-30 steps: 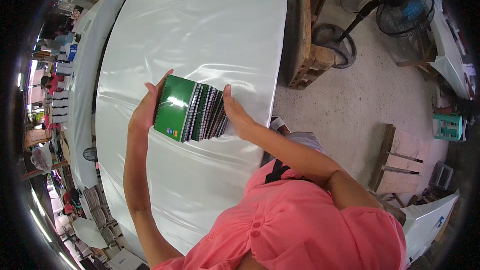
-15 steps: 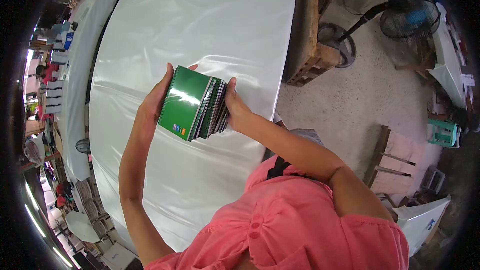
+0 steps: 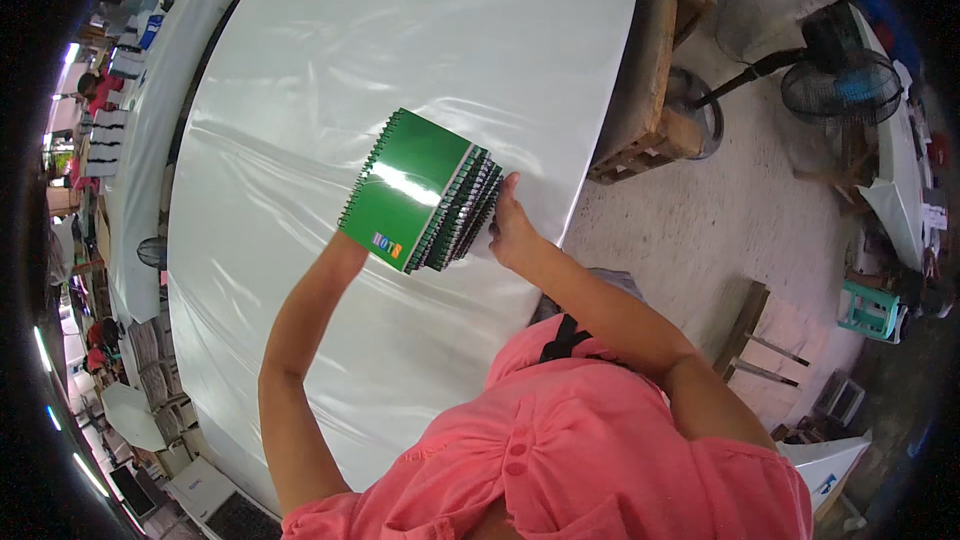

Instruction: The person uses pliers to cut the ends of spiral bindings on a stack of notebooks and then moves the stack on the table.

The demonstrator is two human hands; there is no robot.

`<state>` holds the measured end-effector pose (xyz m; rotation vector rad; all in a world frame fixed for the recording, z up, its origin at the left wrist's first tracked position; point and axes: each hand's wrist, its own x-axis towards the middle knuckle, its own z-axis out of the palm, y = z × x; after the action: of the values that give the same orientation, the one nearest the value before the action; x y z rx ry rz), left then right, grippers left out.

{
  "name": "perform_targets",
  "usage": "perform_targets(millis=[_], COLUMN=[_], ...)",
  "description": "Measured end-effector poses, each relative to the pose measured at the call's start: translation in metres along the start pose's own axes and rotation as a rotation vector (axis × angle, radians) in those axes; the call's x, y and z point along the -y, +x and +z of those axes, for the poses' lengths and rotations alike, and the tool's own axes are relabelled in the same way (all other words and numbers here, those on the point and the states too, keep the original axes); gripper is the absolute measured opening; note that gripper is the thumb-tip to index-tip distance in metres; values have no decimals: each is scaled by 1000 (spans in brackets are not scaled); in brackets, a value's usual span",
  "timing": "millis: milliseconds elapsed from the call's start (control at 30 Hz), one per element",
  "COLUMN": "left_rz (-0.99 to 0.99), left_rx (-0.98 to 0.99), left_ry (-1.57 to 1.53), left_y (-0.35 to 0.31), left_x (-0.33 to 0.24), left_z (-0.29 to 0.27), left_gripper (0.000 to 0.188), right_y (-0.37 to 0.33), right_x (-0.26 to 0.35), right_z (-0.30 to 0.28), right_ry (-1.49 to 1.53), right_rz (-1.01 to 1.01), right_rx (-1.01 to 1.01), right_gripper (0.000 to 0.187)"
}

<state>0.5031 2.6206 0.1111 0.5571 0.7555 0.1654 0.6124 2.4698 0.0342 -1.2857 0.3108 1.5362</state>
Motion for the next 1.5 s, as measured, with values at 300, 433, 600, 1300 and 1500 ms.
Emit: perform_targets(millis=[300,433,600,1300,1500], left_rz=[178,239,300,457,514], left_rx=[-50,-58,-80,-218,-272], left_ry=[-168,-206,-246,-319,-314], left_y=[-1,3,6,15,20], left_x=[31,37,42,15,-29], left_z=[-9,-8,-9,-46,-70], left_gripper=[69,67,65,57,54], right_y=[21,35,33,106,171], right_x=[-2,-8,-10,95,105], right_z=[11,0,10,95,149], right_ry=[4,12,142,-348,-416], right_rz=[-155,-188,-150,100,179], right_rx=[396,357,406,758,763], right_gripper=[96,96,91,95,96])
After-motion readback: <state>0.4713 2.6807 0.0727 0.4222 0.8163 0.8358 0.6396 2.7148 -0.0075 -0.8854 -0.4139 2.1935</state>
